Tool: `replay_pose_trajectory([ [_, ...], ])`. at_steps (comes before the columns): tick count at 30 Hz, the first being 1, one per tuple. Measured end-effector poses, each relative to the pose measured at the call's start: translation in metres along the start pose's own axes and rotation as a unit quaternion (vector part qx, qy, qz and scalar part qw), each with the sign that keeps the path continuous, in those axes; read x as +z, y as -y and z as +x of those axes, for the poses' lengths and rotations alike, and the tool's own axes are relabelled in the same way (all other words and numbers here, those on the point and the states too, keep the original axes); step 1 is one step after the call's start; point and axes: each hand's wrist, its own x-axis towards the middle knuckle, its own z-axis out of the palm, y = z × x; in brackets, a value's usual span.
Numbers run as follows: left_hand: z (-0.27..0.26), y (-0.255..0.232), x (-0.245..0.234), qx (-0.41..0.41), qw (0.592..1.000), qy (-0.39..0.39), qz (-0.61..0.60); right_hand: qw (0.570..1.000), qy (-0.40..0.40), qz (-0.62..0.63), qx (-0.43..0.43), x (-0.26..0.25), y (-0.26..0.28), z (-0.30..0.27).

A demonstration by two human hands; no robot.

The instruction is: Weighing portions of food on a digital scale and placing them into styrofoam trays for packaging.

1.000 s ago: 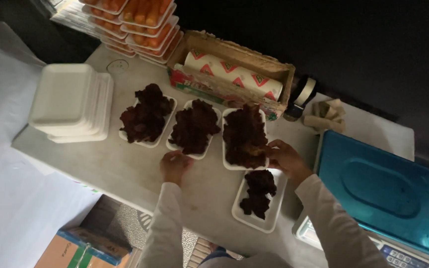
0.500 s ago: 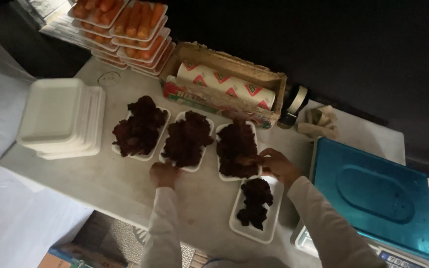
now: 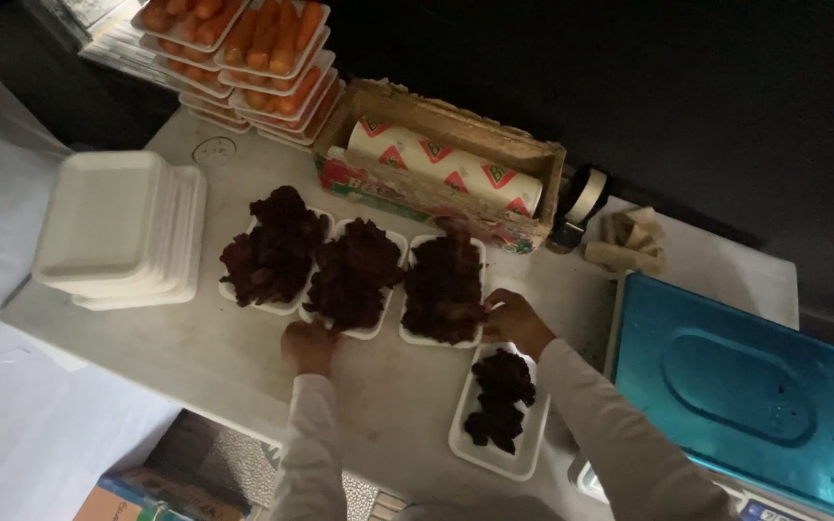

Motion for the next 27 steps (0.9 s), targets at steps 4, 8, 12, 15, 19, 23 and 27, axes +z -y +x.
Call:
replay_pose_trajectory([
  [4,0.002,0.008,0.013,0.114,0.987,-0.028,0.113,0.994,0.010,-0.110,0.003,0.001,-0.020,0.014],
  [8,-0.039,0.009,-0.017,0.103,0.993,-0.047,-0.023,0.979,-0.024,-0.203,-0.018,-0.020,-0.008,0.006],
  [12,-0.092,-0.036,0.040,0.141,0.986,-0.072,-0.054,0.932,-0.094,-0.341,-0.078,-0.073,-0.023,0.002],
  [15,-0.168,-0.072,0.007,0.131,0.867,0.025,-0.479,0.811,-0.062,-0.576,-0.081,-0.085,-0.034,-0.026],
  [19,-0.205,-0.106,-0.003,0.212,0.878,0.125,-0.410,0.812,-0.055,-0.576,-0.079,-0.085,-0.047,-0.047],
  [23,-0.214,-0.117,0.020,0.254,0.895,0.099,-0.353,0.798,-0.055,-0.590,-0.111,-0.090,-0.053,-0.046],
  [27,-0.235,-0.113,0.003,0.204,0.886,0.145,-0.390,0.775,-0.015,-0.608,-0.170,-0.105,-0.063,-0.043],
])
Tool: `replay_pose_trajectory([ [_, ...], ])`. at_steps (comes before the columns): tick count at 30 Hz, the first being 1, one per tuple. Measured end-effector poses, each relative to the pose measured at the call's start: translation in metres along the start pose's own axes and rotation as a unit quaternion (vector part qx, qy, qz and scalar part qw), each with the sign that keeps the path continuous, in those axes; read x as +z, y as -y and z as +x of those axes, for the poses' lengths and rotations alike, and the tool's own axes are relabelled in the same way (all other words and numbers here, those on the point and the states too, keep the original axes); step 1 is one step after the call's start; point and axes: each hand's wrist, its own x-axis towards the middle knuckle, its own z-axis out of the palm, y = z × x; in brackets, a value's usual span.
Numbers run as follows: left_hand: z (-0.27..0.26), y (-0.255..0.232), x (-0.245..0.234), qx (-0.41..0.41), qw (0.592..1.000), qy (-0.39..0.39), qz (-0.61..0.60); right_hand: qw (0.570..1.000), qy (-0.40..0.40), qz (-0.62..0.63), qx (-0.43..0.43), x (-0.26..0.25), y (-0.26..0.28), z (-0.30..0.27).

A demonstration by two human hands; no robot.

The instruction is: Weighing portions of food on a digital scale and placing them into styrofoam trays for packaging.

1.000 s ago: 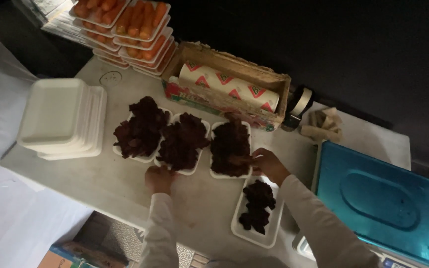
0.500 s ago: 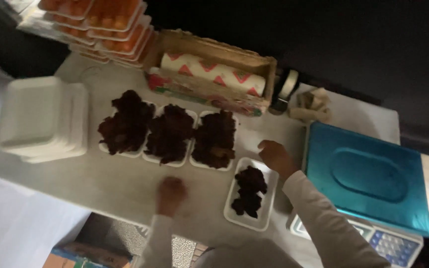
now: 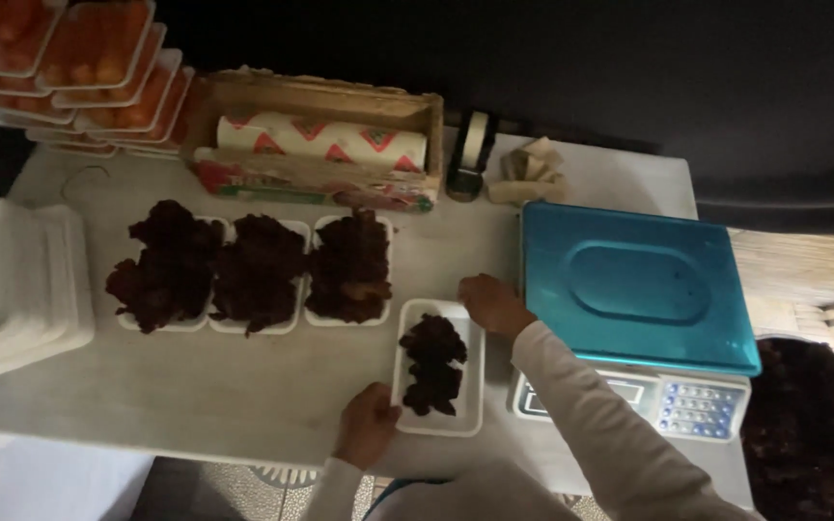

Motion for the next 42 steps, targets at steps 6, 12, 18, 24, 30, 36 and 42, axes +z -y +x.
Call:
replay_pose_trajectory([
  [6,-0.037,-0.050,-0.031,-0.063,0.995,0.007,-0.077,0.974,-0.161,0.129,-0.091,-0.035,-0.003,-0.036],
  [12,-0.055,-0.146,-0.048,0.018,0.996,-0.021,-0.085,0.883,-0.337,0.308,-0.104,-0.086,-0.049,-0.121],
  [18,-0.006,-0.211,0.021,0.160,0.973,0.007,-0.168,0.794,-0.397,0.459,0.040,-0.090,-0.136,-0.242],
  [24,0.051,-0.264,0.127,0.126,0.972,-0.018,-0.196,0.781,-0.403,0.446,0.170,-0.053,-0.201,-0.371],
  [30,0.082,-0.282,0.194,0.118,0.974,-0.061,-0.186,0.659,-0.437,0.603,0.102,0.039,-0.297,-0.498],
  [36,0.062,-0.299,0.187,0.131,0.963,-0.073,-0.225,0.660,-0.479,0.566,0.120,0.099,-0.343,-0.630],
  [42,0.036,-0.306,0.172,0.077,0.982,-0.157,-0.069,0.667,-0.507,0.530,0.130,0.115,-0.357,-0.736],
])
